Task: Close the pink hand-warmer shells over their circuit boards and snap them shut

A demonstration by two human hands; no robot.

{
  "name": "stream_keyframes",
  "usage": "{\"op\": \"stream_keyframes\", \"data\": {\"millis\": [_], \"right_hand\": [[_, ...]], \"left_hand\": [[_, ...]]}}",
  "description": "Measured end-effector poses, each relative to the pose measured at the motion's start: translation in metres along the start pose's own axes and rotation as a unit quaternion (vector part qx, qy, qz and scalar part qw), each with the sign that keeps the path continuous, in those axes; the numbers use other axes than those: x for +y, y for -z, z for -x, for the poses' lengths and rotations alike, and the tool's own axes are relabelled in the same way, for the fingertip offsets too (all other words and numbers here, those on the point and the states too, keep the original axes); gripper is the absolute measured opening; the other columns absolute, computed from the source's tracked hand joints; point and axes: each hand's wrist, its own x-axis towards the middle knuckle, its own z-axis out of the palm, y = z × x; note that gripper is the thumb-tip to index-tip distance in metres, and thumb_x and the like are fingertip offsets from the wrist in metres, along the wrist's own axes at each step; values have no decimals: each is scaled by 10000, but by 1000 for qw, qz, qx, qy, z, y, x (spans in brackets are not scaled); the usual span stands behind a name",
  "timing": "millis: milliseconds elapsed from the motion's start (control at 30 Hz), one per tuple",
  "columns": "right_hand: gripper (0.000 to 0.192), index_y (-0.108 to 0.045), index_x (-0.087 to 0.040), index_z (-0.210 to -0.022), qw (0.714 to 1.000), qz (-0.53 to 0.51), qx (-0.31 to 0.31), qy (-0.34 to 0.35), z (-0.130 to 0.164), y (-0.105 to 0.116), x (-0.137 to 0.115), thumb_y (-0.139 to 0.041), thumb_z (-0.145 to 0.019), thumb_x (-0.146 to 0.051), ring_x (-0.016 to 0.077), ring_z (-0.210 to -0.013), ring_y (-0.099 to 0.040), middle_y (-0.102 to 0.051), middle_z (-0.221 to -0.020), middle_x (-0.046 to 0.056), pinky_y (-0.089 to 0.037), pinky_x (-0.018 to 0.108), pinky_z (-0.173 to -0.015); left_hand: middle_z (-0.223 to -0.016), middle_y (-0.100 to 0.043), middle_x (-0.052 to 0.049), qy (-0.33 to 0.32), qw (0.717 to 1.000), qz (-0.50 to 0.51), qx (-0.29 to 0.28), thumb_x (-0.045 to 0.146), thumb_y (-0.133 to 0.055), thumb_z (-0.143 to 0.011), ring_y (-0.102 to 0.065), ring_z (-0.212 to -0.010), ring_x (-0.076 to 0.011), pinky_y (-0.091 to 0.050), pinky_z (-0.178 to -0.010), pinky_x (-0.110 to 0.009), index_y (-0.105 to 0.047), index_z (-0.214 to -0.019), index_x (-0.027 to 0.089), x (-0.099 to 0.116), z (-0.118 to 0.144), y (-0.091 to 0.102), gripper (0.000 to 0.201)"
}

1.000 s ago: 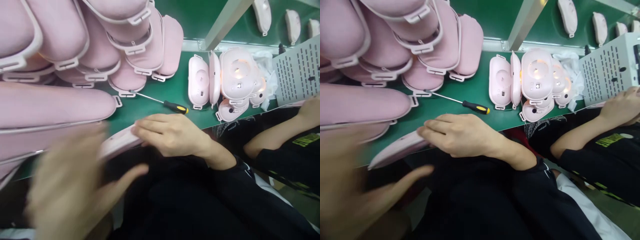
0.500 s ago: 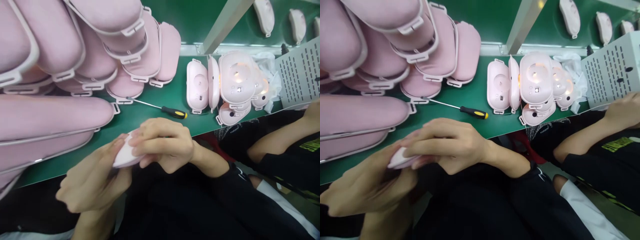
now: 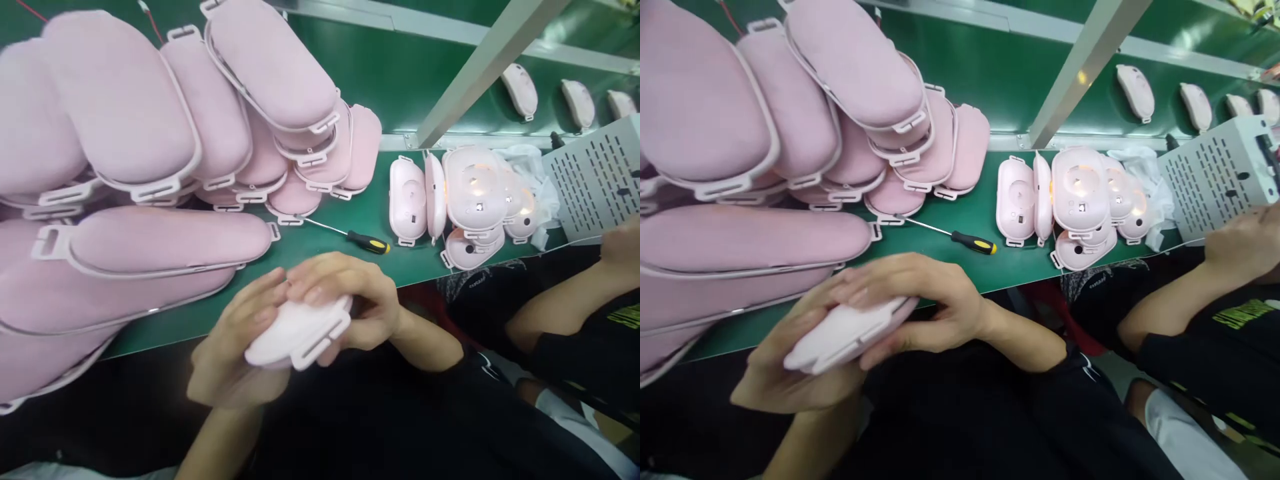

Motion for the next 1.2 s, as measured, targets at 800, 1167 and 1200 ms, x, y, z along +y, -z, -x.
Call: {"op": "stream_keyframes", "data": {"millis": [800, 1167, 1200], "right_hand": [[260, -816, -178, -1267, 943, 312, -111, 29, -9, -23, -4, -637, -1109, -76, 187, -1127, -903, -935, -1221, 85, -727, 317, -1025], [357, -785, -178, -1424, 918, 309, -237, -78, -2, 11, 19, -725, -1172, -425, 244, -1329, -845, -878, -1417, 129, -683, 388, -1193], [357, -770, -179, -1442, 925, 286, -234, -86, 3, 15, 20, -723, -1173, -409, 241, -1360, -833, -869, -1435, 138, -678, 387, -1208]], "left_hand": [[-1030, -899, -23, -143, 981, -116, 61, 225, -926, -981, -886, -961, -251, -742, -894, -429, -893, -1103, 274, -17, -15, 32, 136], [-1154, -901, -66, -50, 975, -199, 87, 204, -852, -1029, -881, -1043, -278, -695, -941, -429, -858, -1329, 290, -26, 4, 53, 312], [-1211, -905, -79, -56, 966, -251, 39, 214, -885, -1003, -879, -1084, -293, -676, -973, -430, -846, -1382, 285, -21, 0, 58, 388]]}}
